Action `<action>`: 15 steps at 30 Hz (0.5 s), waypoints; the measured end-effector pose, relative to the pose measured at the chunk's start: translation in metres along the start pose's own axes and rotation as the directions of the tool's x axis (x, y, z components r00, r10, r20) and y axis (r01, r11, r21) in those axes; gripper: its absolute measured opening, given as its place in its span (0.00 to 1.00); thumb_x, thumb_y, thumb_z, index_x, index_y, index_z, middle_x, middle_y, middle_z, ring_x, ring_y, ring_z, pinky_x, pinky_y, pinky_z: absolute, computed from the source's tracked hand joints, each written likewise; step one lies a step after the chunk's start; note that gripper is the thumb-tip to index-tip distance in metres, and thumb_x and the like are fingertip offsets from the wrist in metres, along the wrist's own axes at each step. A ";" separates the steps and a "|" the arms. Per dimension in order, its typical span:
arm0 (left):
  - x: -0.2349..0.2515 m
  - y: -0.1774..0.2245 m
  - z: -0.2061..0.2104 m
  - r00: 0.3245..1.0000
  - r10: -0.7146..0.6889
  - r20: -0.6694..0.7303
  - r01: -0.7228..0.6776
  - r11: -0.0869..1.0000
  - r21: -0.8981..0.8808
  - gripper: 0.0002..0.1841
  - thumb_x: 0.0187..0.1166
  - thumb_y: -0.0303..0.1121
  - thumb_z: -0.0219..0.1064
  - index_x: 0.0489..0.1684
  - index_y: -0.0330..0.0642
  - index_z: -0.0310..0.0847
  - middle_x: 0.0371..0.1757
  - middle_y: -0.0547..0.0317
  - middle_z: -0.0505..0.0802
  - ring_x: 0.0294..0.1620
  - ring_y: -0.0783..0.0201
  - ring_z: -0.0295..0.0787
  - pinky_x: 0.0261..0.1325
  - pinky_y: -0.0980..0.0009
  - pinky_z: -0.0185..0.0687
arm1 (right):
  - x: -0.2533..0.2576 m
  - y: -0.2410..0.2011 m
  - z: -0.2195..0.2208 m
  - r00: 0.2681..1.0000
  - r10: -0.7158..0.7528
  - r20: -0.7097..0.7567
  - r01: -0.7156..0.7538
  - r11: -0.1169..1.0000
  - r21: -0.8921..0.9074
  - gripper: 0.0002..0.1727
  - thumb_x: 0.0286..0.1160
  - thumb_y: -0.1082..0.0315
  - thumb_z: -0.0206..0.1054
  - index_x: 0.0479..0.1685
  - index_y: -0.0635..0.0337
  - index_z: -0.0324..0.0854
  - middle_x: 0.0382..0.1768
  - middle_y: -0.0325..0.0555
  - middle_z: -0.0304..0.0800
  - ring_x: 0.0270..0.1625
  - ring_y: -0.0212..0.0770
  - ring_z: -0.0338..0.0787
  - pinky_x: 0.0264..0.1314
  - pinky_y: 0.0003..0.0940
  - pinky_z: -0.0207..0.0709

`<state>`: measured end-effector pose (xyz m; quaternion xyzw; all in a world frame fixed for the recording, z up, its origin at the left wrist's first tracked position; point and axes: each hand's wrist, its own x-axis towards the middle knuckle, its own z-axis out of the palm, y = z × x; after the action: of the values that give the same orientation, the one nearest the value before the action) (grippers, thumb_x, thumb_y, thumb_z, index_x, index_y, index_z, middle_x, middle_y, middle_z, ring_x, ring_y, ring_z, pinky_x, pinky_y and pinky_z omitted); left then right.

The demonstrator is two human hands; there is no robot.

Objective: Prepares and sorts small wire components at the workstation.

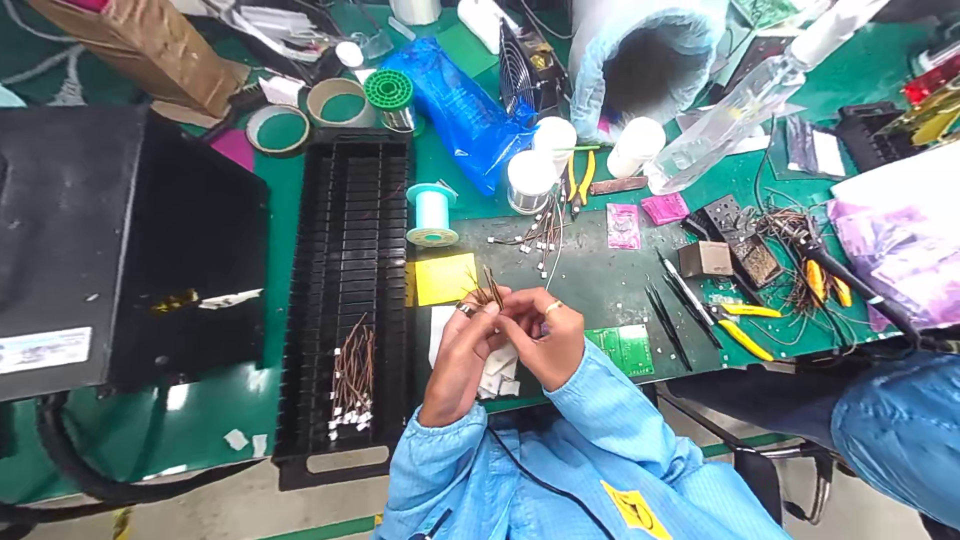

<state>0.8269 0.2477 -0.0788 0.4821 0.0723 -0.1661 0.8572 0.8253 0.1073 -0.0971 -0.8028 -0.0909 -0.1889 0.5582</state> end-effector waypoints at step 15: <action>0.000 0.006 0.058 0.929 0.364 0.069 -0.356 0.824 0.440 0.09 0.90 0.29 0.53 0.59 0.38 0.74 0.39 0.68 0.85 0.36 0.75 0.82 0.46 0.77 0.82 | 0.124 0.048 -0.150 0.845 0.203 0.495 0.136 0.814 -0.565 0.18 0.79 0.59 0.70 0.58 0.63 0.88 0.50 0.60 0.92 0.51 0.62 0.92 0.54 0.69 0.82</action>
<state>0.8271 0.2010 -0.0436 0.6715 -0.0521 -0.0095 0.7391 0.9249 -0.0572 -0.0427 -0.9554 -0.1656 0.0338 0.2421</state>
